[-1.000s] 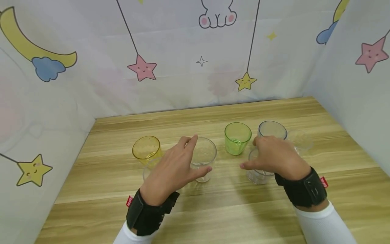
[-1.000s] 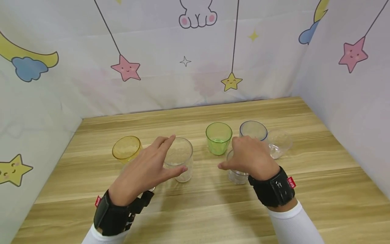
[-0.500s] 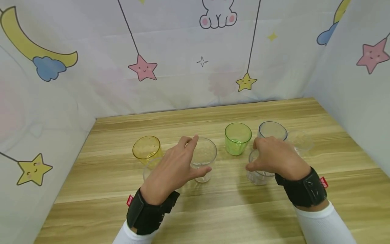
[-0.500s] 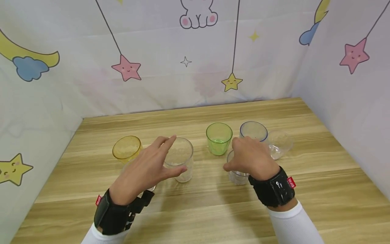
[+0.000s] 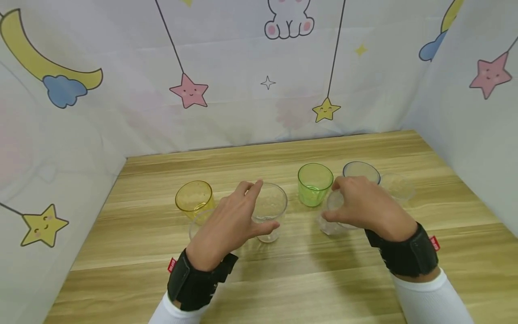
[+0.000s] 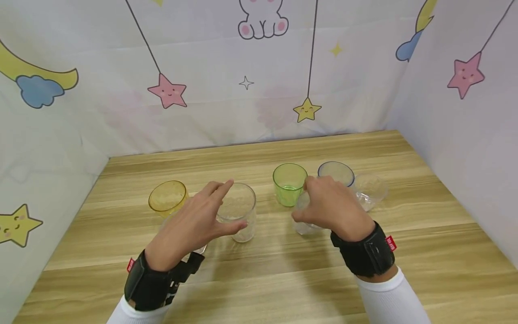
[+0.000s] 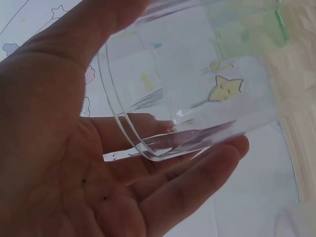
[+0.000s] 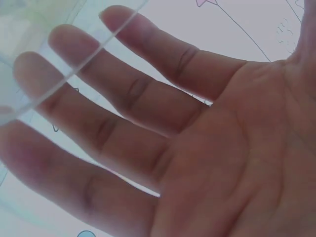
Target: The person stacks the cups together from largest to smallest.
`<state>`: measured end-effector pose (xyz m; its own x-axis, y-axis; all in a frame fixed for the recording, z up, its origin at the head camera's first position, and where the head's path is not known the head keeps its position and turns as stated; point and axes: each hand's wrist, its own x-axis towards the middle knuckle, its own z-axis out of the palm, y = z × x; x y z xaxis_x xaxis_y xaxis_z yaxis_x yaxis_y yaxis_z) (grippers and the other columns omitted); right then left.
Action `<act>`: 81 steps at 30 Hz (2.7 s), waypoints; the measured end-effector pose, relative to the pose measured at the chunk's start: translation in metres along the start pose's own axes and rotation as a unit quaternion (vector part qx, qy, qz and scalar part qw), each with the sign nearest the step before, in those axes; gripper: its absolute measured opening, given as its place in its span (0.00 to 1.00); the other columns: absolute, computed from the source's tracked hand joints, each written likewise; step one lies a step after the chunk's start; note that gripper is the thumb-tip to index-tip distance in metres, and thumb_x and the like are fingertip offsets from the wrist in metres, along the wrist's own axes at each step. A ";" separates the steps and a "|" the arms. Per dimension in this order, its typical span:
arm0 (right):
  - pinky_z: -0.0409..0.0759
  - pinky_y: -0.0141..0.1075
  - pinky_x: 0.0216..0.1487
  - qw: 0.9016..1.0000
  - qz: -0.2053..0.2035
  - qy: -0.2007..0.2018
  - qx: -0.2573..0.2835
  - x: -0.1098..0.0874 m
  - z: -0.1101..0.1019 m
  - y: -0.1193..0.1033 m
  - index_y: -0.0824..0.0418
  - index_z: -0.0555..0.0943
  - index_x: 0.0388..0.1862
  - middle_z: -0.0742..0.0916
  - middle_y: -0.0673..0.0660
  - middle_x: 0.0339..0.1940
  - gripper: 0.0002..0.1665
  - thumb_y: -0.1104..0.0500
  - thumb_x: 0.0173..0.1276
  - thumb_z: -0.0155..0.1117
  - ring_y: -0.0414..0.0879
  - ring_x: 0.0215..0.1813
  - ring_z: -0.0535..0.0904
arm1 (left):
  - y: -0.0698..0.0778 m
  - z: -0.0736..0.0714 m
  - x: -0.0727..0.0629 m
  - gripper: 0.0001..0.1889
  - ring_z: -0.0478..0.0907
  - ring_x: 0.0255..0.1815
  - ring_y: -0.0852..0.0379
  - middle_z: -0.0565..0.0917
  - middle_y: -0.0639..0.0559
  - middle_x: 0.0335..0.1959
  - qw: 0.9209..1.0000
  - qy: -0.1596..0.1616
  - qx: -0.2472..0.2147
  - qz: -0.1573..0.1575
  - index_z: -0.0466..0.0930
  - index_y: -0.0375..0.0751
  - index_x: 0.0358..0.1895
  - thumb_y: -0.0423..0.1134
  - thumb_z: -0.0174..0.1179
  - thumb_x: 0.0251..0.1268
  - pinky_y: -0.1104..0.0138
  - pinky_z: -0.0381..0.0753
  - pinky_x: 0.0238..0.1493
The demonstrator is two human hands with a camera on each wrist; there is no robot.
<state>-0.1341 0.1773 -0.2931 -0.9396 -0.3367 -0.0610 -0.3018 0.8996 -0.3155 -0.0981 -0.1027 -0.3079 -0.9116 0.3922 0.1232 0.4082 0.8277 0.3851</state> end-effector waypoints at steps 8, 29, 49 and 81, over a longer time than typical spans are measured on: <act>0.81 0.52 0.47 0.998 -0.036 0.042 0.019 0.000 -0.001 -0.003 0.69 0.81 0.52 0.87 0.61 0.47 0.33 0.48 0.54 0.71 0.57 0.49 0.82 | -0.001 0.000 0.000 0.50 0.81 0.43 0.46 0.73 0.36 0.65 1.000 0.007 0.002 0.004 0.62 0.34 0.76 0.60 0.72 0.57 0.58 0.83 0.41; 0.79 0.46 0.39 0.960 -0.153 0.209 0.108 -0.003 -0.002 -0.008 0.62 0.84 0.53 0.88 0.56 0.45 0.29 0.52 0.54 0.79 0.51 0.43 0.84 | -0.008 0.001 0.004 0.50 0.77 0.57 0.47 0.75 0.44 0.62 0.997 0.006 -0.077 -0.022 0.66 0.38 0.73 0.59 0.77 0.50 0.55 0.79 0.53; 0.77 0.32 0.34 0.915 -0.172 0.317 0.182 -0.004 -0.003 -0.017 0.59 0.86 0.51 0.89 0.50 0.42 0.25 0.57 0.52 0.79 0.41 0.40 0.82 | -0.014 0.001 0.005 0.49 0.75 0.58 0.51 0.76 0.49 0.60 0.992 -0.019 -0.120 -0.044 0.65 0.45 0.71 0.60 0.77 0.48 0.56 0.79 0.50; 0.80 0.31 0.39 0.872 -0.207 0.358 0.260 -0.006 0.001 -0.038 0.60 0.85 0.54 0.88 0.52 0.47 0.28 0.62 0.51 0.78 0.46 0.46 0.83 | -0.014 -0.004 0.006 0.50 0.79 0.55 0.47 0.80 0.43 0.59 0.991 -0.021 -0.128 -0.040 0.64 0.41 0.72 0.54 0.80 0.47 0.56 0.80 0.50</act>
<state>-0.1172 0.1445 -0.2821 -0.6825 -0.1757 0.7095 -0.7011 0.4316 -0.5676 -0.1092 -0.1135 -0.3084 -0.9354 0.3505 0.0476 0.3045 0.7296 0.6123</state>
